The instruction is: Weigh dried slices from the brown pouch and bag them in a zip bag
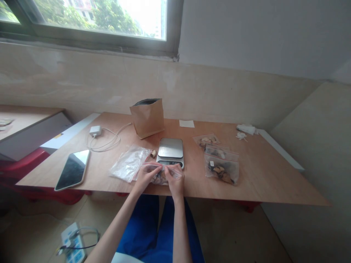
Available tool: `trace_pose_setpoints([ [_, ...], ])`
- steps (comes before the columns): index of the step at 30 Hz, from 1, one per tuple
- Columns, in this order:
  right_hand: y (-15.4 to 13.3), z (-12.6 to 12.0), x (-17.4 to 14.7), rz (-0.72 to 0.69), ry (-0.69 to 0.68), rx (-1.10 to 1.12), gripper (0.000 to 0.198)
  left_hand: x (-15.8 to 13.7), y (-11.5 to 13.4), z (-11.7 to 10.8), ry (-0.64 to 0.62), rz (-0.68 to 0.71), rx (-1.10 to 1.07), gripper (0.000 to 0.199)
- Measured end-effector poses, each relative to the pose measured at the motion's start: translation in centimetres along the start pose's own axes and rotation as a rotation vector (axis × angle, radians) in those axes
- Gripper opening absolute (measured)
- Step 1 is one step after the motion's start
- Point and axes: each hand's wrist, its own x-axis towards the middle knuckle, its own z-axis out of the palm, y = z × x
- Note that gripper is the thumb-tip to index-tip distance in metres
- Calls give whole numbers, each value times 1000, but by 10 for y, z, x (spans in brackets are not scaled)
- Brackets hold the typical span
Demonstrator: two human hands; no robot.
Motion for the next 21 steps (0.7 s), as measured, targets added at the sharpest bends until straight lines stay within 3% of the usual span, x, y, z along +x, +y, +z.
trace_pose_setpoints([
  [12, 3, 7, -2, -31, 24, -55, 14, 3, -4, 0, -6, 128, 87, 19],
  [17, 2, 11, -2, -25, 62, -56, 15, 2, -3, 0, 15, 100, 49, 18],
  [21, 1, 12, -2, 58, 75, 6, 21, 1, -2, 0, 44, 45, -30, 18],
])
